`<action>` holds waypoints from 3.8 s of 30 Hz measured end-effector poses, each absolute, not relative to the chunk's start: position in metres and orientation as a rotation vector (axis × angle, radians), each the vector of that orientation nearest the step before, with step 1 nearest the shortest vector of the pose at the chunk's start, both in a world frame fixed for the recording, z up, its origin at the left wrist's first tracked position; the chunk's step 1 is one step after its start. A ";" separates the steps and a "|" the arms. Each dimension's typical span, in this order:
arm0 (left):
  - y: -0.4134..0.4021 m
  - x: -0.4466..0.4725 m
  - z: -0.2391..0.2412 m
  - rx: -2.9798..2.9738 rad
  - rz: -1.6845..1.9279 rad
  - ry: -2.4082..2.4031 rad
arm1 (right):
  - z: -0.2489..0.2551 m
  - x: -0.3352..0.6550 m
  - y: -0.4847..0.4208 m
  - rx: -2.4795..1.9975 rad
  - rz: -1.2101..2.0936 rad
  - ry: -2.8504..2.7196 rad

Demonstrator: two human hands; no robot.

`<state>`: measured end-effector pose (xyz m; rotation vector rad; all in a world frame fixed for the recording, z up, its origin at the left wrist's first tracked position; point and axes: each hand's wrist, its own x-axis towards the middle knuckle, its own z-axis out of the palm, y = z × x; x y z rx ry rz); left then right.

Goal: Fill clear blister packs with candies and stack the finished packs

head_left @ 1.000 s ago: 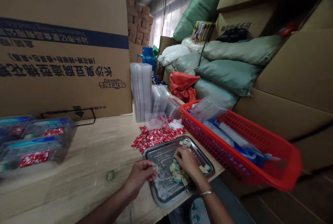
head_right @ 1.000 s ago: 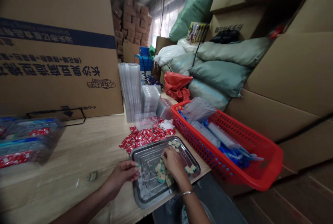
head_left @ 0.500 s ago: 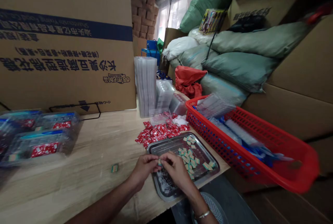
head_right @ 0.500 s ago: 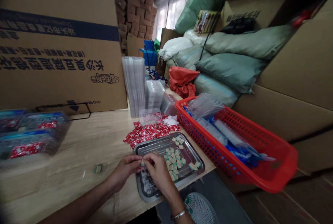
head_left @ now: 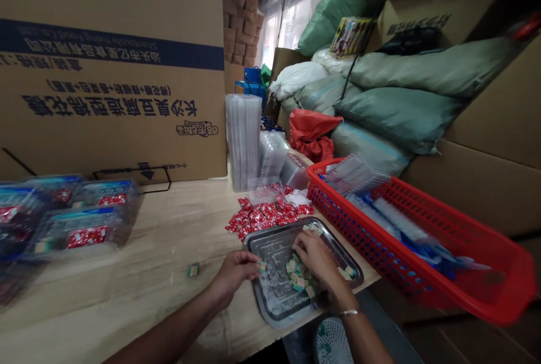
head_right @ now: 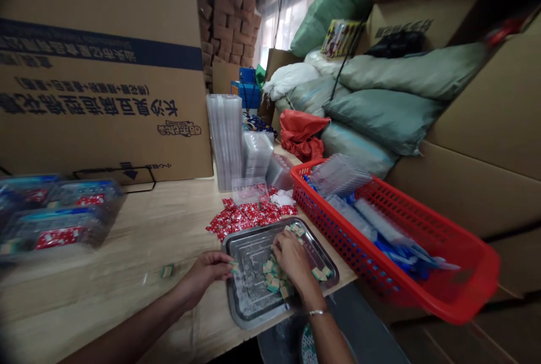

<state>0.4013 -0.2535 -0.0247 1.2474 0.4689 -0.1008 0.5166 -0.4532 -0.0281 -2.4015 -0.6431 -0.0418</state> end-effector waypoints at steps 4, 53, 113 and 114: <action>-0.257 0.403 -0.026 1.177 -0.054 0.517 | -0.033 0.479 -0.425 -1.842 0.130 -0.545; -0.254 0.394 -0.020 1.104 0.062 0.425 | -0.043 0.421 -0.369 -1.553 -0.057 -0.219; -0.141 0.231 -0.036 2.549 0.164 0.035 | -0.030 0.342 -0.288 -1.767 0.588 -1.631; -0.141 0.231 -0.037 2.542 0.165 0.018 | -0.031 0.340 -0.287 -1.773 0.552 -1.712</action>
